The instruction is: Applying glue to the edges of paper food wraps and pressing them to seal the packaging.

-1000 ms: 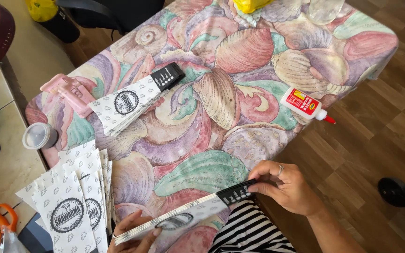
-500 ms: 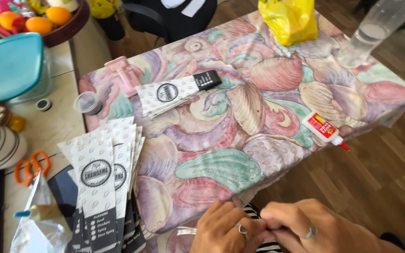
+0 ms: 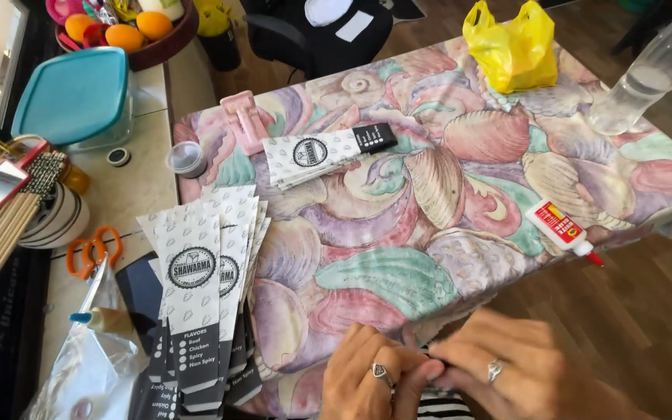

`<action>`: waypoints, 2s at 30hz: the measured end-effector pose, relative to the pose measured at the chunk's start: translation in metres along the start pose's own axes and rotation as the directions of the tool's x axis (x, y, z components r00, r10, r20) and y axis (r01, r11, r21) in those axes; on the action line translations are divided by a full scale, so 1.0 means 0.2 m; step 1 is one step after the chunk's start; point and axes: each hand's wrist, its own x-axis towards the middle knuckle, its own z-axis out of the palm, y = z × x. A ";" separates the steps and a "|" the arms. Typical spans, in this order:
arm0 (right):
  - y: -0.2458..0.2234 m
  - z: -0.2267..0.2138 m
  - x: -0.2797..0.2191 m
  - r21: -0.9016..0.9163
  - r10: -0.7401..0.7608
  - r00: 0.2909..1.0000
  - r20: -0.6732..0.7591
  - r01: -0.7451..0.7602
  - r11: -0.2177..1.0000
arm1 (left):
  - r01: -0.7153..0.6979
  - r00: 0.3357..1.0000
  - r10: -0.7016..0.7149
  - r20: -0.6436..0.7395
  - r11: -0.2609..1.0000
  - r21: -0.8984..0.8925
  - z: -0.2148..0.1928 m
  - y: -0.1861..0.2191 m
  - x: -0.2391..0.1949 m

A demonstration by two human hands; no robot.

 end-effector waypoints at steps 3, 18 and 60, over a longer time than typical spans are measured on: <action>0.03 0.05 -0.03 0.171 -0.005 0.998 -0.055 0.014 0.985 | 0.036 0.996 -0.024 0.083 0.988 -0.152 -0.06 -0.03 -0.02; 0.10 0.00 -0.13 0.071 0.068 0.998 0.002 -0.068 0.995 | 0.322 0.947 -0.317 0.058 0.933 -0.162 -0.15 -0.13 -0.15; 1.58 0.60 -0.27 0.401 0.849 0.500 -0.169 -0.752 0.523 | 0.479 0.870 -0.409 -0.274 0.833 0.277 -0.46 -0.94 -0.02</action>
